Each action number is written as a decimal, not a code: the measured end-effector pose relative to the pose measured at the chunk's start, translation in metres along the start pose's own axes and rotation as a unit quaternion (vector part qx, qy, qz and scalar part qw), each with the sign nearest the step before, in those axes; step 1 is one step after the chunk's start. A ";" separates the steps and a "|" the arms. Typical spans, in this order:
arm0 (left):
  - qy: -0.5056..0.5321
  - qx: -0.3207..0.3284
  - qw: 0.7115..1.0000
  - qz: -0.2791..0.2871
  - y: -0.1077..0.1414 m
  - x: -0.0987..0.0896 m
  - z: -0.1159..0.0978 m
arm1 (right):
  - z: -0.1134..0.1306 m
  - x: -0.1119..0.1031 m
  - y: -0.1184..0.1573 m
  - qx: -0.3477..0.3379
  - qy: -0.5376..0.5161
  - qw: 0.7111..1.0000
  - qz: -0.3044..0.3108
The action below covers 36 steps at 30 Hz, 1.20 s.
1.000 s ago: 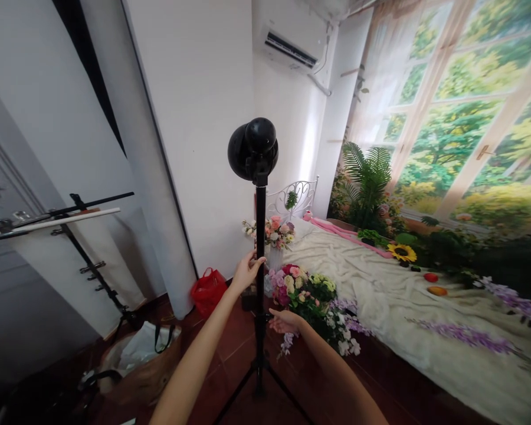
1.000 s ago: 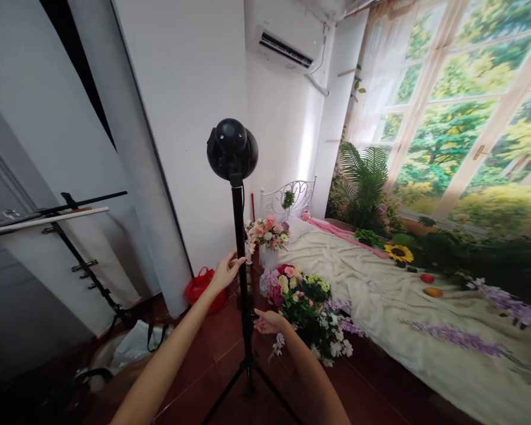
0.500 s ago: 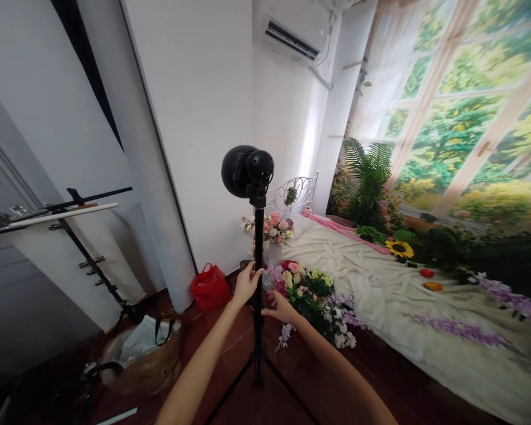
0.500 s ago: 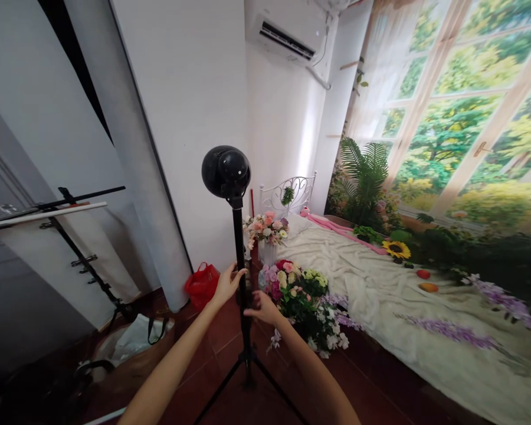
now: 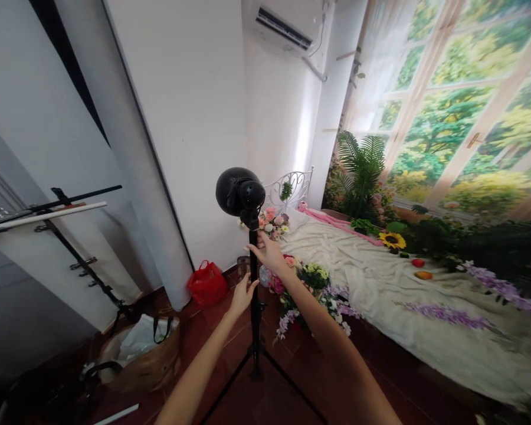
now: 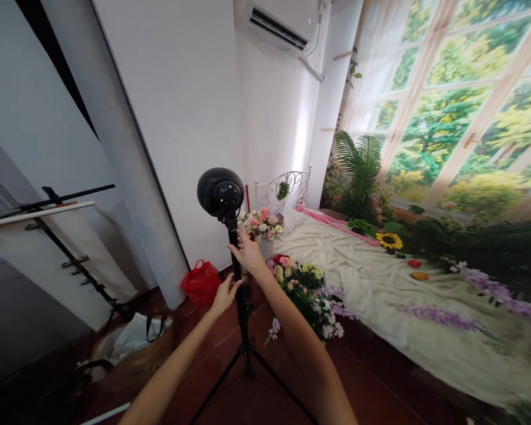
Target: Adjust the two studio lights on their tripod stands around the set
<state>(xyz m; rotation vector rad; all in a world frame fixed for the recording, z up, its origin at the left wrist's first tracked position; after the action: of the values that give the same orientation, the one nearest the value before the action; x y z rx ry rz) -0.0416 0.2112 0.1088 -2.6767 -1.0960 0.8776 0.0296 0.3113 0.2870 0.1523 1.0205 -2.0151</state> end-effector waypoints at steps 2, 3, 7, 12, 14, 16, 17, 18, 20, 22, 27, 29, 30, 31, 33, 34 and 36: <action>-0.010 -0.012 1.000 0.014 0.006 0.006 0.013 | -0.010 0.008 0.013 0.010 0.006 1.000 0.003; -0.015 -0.018 0.999 0.022 0.009 0.010 0.020 | -0.015 0.013 0.019 0.019 0.009 1.000 0.007; -0.041 -0.040 0.997 0.055 0.023 0.023 0.046 | -0.041 0.035 0.042 0.062 0.024 0.997 0.036; -0.076 -0.064 0.994 0.054 0.036 0.034 0.066 | -0.077 0.061 0.074 0.125 0.055 0.988 0.072; -0.081 -0.062 0.993 0.057 0.038 0.037 0.068 | -0.090 0.072 0.089 0.155 0.066 0.981 0.093; -0.081 -0.056 0.993 0.064 0.039 0.038 0.068 | -0.102 0.081 0.103 0.183 0.087 0.974 0.105; -0.081 -0.053 0.993 0.067 0.039 0.038 0.068 | -0.107 0.084 0.109 0.194 0.103 0.970 0.109; -0.080 -0.049 0.993 0.069 0.038 0.037 0.067 | -0.112 0.087 0.115 0.202 0.119 0.965 0.113; -0.077 -0.043 0.994 0.070 0.036 0.035 0.066 | -0.119 0.092 0.124 0.211 0.146 0.958 0.126; -0.074 -0.038 0.994 0.067 0.034 0.033 0.065 | -0.125 0.099 0.133 0.218 0.153 0.953 0.145; -0.071 -0.035 0.994 0.072 0.034 0.031 0.064 | -0.139 0.113 0.155 0.257 0.102 0.952 0.130; -0.074 -0.040 0.994 0.070 0.034 0.031 0.065 | -0.144 0.116 0.159 0.256 0.064 0.958 0.113; -0.077 -0.042 0.994 0.069 0.034 0.032 0.066 | -0.147 0.116 0.161 0.251 0.039 0.962 0.104; -0.079 -0.045 0.994 0.068 0.034 0.033 0.066 | -0.152 0.115 0.163 0.247 0.013 0.965 0.092; -0.087 -0.048 0.993 0.066 0.032 0.035 0.067 | -0.165 0.111 0.173 0.251 -0.033 0.966 0.055; -0.093 -0.049 0.992 0.065 0.032 0.036 0.068 | -0.174 0.107 0.180 0.261 -0.047 0.964 0.034; -0.108 -0.052 0.991 0.063 0.031 0.037 0.069 | -0.191 0.104 0.200 0.282 -0.063 0.957 0.009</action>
<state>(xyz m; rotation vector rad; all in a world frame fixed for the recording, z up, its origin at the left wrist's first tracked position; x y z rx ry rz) -0.0405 0.2061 0.0247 -2.8141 -1.0495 1.1895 0.0627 0.3193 -0.0063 0.3278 0.3398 -2.2195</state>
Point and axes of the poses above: each hand's wrist, its own y-axis away from the middle knuckle, its own x-axis out of the palm, z = x × y, the point moved 7 cm from there along -y, towards the middle knuckle, and after that the axes turned 4 degrees about z, right-handed, at the moved point
